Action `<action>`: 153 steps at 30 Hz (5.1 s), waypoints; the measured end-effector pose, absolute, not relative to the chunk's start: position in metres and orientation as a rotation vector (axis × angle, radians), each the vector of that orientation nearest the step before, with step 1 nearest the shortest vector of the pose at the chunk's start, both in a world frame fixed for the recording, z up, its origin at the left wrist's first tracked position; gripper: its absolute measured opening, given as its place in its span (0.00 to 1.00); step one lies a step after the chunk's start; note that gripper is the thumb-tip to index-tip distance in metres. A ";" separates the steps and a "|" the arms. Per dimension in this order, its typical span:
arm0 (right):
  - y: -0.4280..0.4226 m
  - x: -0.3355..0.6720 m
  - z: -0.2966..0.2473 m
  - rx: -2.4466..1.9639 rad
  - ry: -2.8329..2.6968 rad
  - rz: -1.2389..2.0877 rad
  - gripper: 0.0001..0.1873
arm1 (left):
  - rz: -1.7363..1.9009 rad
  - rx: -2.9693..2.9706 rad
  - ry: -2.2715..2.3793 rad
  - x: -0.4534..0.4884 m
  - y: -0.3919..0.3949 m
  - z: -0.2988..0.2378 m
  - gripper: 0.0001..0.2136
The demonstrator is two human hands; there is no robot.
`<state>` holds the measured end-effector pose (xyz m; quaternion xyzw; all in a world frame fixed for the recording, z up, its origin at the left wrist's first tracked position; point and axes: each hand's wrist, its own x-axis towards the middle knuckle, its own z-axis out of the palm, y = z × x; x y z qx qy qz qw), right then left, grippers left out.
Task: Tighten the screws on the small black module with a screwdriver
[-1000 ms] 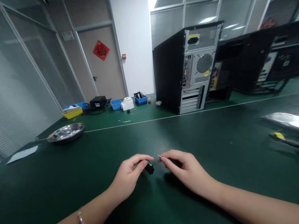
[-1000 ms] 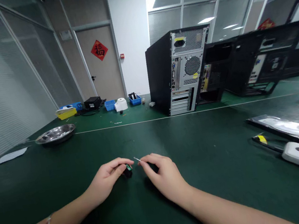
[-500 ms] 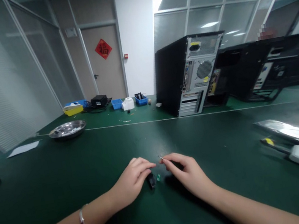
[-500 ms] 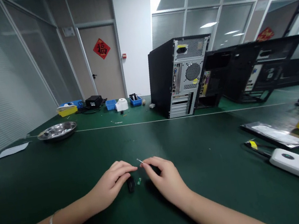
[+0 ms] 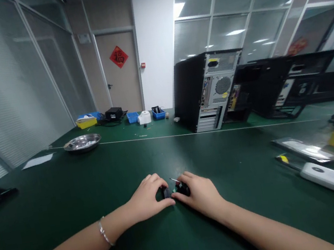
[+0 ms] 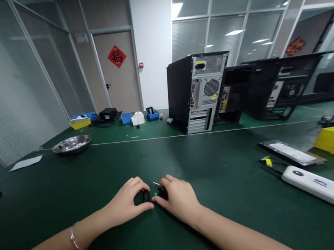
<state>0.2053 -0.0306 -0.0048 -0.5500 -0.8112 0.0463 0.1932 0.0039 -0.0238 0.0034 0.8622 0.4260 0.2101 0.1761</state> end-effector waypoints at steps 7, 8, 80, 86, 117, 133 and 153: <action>-0.032 0.204 -0.002 -1.531 -2.304 0.228 0.07 | 0.651 2.354 1.110 0.000 -0.018 -0.001 0.16; -0.032 0.204 -0.003 -1.532 -2.294 0.249 0.07 | 0.658 2.359 1.107 0.000 -0.018 -0.001 0.16; 0.000 0.183 -0.021 -0.890 -1.912 0.520 0.13 | 1.021 1.195 0.581 0.003 0.003 -0.022 0.12; -0.004 0.184 -0.023 -0.867 -1.876 0.614 0.18 | 1.096 1.231 0.626 0.008 -0.002 -0.021 0.12; -0.010 0.197 -0.021 -1.193 -2.177 0.102 0.14 | 1.175 1.634 0.926 0.002 0.011 -0.034 0.06; -0.009 0.198 -0.020 -1.115 -2.203 0.157 0.15 | 1.133 1.540 0.855 0.001 0.006 -0.029 0.11; -0.007 0.197 -0.022 -1.058 -2.174 0.203 0.17 | 1.166 1.475 0.834 0.002 0.003 -0.026 0.15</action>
